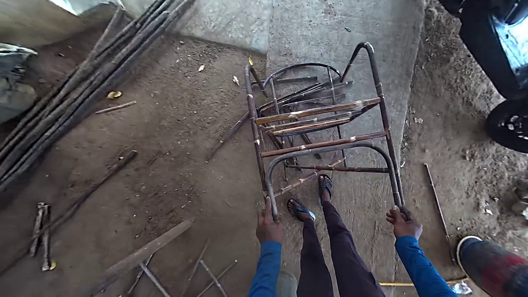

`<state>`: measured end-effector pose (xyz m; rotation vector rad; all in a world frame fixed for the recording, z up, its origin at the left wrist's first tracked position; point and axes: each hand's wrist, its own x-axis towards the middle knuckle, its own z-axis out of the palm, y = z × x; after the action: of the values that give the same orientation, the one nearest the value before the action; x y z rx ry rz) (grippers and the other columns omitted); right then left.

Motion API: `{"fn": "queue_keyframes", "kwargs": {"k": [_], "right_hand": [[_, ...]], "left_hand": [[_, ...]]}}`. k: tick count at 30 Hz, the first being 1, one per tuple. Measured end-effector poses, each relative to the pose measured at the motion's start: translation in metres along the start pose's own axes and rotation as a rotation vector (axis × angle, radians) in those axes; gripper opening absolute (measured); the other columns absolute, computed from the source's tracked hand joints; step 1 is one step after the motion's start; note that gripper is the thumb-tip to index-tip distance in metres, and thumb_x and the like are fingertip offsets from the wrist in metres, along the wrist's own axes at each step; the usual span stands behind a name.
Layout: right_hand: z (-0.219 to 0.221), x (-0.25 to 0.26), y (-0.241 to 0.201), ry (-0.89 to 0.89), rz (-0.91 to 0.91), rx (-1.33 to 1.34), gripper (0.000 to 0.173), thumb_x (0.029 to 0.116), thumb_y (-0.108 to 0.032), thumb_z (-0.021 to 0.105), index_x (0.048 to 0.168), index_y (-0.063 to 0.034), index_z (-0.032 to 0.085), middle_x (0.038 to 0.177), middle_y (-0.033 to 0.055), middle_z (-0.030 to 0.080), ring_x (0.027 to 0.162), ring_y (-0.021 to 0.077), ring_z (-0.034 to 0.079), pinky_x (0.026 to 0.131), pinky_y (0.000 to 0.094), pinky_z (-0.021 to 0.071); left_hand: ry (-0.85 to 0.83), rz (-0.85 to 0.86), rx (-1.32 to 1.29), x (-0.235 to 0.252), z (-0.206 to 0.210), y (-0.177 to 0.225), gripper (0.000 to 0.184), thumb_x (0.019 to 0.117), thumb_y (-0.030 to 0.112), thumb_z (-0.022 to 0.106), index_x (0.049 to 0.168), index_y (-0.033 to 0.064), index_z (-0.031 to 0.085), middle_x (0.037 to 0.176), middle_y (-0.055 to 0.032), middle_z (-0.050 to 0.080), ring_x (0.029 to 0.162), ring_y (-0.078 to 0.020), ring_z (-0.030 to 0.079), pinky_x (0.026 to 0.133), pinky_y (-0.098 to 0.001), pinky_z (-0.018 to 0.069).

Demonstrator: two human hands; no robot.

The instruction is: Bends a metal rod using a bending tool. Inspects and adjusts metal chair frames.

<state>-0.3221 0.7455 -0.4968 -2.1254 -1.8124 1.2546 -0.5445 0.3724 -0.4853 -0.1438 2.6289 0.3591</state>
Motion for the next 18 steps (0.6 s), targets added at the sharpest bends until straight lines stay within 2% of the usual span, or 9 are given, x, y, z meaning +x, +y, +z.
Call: {"fn": "queue_keyframes", "kwargs": {"k": [4, 8, 11, 14, 18], "right_hand": [[-0.002, 0.005, 0.001, 0.001, -0.022, -0.008, 0.040, 0.1020, -0.021, 0.068, 0.135, 0.0016, 0.060, 0.096, 0.0150, 0.075, 0.075, 0.0237, 0.077, 0.069, 0.0416, 0.0669], [0.001, 0.006, -0.001, -0.002, -0.008, -0.001, 0.042, 0.1019, -0.021, 0.068, 0.136, 0.0024, 0.059, 0.096, 0.0161, 0.075, 0.076, 0.0239, 0.077, 0.069, 0.0410, 0.0666], [0.001, -0.004, -0.011, -0.033, 0.010, -0.002, 0.037, 0.1036, -0.020, 0.064, 0.131, 0.0032, 0.061, 0.099, 0.0185, 0.074, 0.080, 0.0271, 0.076, 0.073, 0.0456, 0.0657], [-0.005, -0.005, -0.016, -0.039, 0.029, -0.036, 0.035, 0.1027, -0.020, 0.066, 0.130, 0.0007, 0.063, 0.100, 0.0163, 0.075, 0.082, 0.0261, 0.077, 0.074, 0.0460, 0.0661], [-0.007, 0.000, -0.016, -0.079, 0.044, -0.106, 0.034, 0.1020, -0.026, 0.067, 0.128, -0.0035, 0.066, 0.099, 0.0111, 0.076, 0.083, 0.0233, 0.077, 0.074, 0.0451, 0.0660]], "left_hand": [[-0.025, -0.007, 0.012, -0.001, -0.001, 0.006, 0.074, 0.0886, 0.020, 0.077, 0.156, 0.0175, 0.047, 0.127, -0.0199, 0.064, 0.098, -0.0338, 0.071, 0.083, -0.0522, 0.0605], [-0.021, -0.024, 0.016, 0.002, -0.002, 0.007, 0.074, 0.0881, 0.020, 0.077, 0.156, 0.0204, 0.048, 0.127, -0.0175, 0.065, 0.099, -0.0323, 0.071, 0.084, -0.0521, 0.0602], [-0.055, -0.021, -0.048, 0.000, -0.008, 0.001, 0.075, 0.0889, 0.018, 0.077, 0.157, 0.0197, 0.045, 0.136, -0.0202, 0.063, 0.108, -0.0395, 0.069, 0.088, -0.0598, 0.0577], [-0.037, 0.026, -0.086, 0.000, -0.003, -0.003, 0.078, 0.0873, 0.018, 0.079, 0.158, 0.0195, 0.044, 0.137, -0.0221, 0.062, 0.108, -0.0423, 0.068, 0.087, -0.0633, 0.0562], [-0.017, 0.021, -0.076, 0.000, -0.002, -0.006, 0.080, 0.0873, 0.020, 0.079, 0.158, 0.0185, 0.043, 0.138, -0.0219, 0.061, 0.110, -0.0413, 0.067, 0.089, -0.0633, 0.0552]]}}
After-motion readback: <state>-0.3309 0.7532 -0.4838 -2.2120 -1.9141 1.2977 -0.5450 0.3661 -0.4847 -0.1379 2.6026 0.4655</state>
